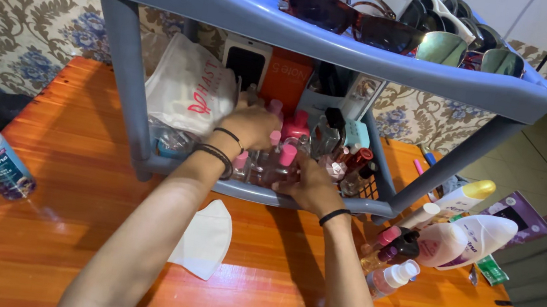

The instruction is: The person organizes cosmetic bottles and containers on a wooden table and a blue rolling cart. They pick up various bottles, place them into a basket on the cart, and adjust their positions. The person also handles a small white jar and places it on the table.

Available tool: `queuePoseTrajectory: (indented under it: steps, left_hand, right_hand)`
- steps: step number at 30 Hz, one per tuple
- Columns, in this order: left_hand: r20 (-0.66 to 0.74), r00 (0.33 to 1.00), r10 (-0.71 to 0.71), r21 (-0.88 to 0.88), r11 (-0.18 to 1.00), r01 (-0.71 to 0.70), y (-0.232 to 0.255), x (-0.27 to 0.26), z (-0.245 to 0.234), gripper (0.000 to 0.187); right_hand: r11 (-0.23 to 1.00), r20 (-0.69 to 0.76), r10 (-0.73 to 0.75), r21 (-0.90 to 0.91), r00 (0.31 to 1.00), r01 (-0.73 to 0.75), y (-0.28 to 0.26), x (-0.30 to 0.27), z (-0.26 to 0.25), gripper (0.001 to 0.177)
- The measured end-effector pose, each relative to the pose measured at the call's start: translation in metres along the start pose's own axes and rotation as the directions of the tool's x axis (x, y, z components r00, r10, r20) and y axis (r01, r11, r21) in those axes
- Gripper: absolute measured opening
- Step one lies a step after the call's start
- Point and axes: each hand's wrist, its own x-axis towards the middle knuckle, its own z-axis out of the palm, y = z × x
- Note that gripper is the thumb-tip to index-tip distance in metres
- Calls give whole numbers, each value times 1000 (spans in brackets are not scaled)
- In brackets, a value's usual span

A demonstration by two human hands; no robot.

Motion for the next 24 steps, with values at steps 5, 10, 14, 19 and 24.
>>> queuePoseTrajectory:
  steps: [5, 10, 14, 19, 24]
  left_hand:
    - [91, 996, -16, -55, 998, 21, 1, -3, -7, 29]
    - [122, 992, -15, -57, 998, 22, -1, -3, -9, 34]
    - [68, 998, 7, -51, 999, -3, -2, 4, -3, 40]
    - [157, 987, -35, -65, 997, 46, 1, 2, -12, 38]
    - [165, 986, -26, -64, 997, 37, 4, -3, -14, 38]
  right_hand:
    - [994, 41, -103, -45, 994, 104, 1, 2, 3, 70]
    - [986, 113, -136, 111, 984, 123, 9, 8, 9, 65]
    - [977, 140, -98, 203, 985, 68, 16, 13, 15, 63]
    - [970, 159, -117, 231, 980, 79, 21, 12, 7, 58]
    - [977, 107, -95, 199, 990, 72, 17, 10, 5, 54]
